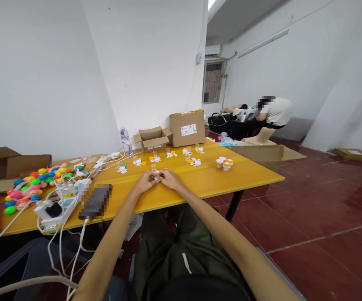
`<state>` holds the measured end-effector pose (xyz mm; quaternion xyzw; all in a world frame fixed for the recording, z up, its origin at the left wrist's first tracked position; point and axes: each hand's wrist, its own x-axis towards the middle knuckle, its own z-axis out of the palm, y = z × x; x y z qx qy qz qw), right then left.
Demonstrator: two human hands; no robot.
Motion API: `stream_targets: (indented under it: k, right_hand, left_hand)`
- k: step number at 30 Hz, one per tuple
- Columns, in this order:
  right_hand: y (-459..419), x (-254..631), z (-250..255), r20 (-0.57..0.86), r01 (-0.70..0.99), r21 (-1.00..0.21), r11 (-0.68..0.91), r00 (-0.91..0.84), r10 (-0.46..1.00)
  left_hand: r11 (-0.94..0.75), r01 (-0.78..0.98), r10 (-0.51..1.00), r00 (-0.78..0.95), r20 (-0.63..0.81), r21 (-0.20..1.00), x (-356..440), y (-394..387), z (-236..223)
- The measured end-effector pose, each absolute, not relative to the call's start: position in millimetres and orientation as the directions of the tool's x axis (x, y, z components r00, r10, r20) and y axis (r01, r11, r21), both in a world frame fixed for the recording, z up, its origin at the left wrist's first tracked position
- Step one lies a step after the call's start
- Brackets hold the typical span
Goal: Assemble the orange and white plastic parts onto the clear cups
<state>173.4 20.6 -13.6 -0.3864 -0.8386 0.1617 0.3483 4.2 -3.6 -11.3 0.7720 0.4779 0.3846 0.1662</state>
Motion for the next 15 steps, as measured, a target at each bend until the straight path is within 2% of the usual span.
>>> stream_targets:
  k: [10,15]
  right_hand:
    - [22.1,176.4,-16.7,0.529,0.516,-0.498,0.697,-0.456,0.716]
    - [22.1,177.2,-16.8,0.548,0.5,-0.526,0.689,-0.421,0.723]
  left_hand:
    - [-0.491,0.615,0.861,0.238,0.449,0.616,5.6,-4.7,-11.4]
    - [-0.494,0.595,0.858,0.218,0.465,0.634,5.0,-2.9,-13.3]
